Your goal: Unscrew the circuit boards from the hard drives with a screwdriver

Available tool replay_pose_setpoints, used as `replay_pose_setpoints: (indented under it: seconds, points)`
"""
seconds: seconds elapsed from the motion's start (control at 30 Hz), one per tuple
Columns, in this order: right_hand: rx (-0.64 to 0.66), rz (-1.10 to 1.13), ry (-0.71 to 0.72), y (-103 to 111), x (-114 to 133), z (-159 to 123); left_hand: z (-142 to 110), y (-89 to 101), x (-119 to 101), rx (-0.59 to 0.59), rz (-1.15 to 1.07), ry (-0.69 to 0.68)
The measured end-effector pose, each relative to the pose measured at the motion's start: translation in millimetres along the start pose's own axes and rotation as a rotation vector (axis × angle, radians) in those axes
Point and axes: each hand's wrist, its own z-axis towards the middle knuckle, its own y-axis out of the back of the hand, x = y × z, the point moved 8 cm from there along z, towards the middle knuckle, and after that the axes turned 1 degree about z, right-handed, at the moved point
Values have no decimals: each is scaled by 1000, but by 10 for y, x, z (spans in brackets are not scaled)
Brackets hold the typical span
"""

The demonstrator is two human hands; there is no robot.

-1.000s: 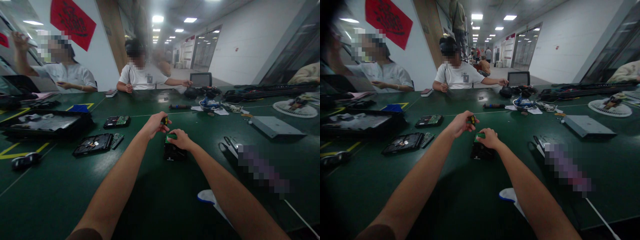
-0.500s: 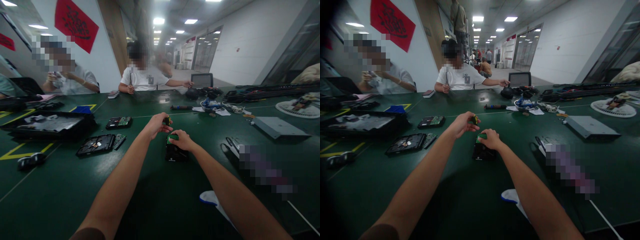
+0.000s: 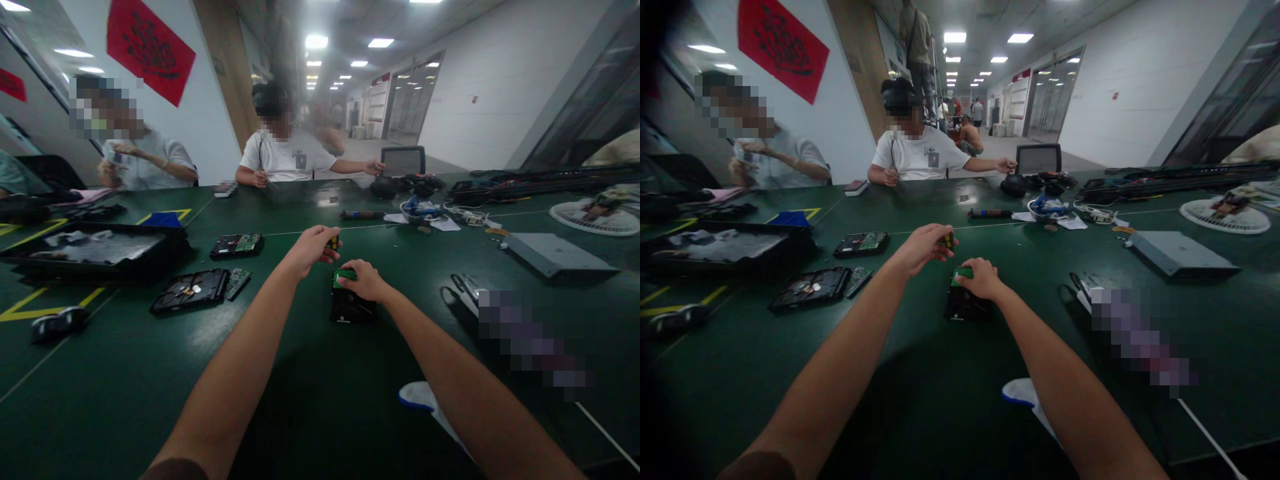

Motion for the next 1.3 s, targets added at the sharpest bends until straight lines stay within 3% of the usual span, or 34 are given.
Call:
replay_pose_setpoints:
  seconds: [0.7, 1.03, 1.3]
  points:
    - [5, 15, 12, -16, -19, 15, 0, 33, -31, -3, 20, -22]
    - [7, -15, 2, -10, 7, 4, 18, 121, -65, -94, 10, -62]
    - [-1, -15, 33, 6, 33, -13, 47, 153, -29, -92, -5, -62]
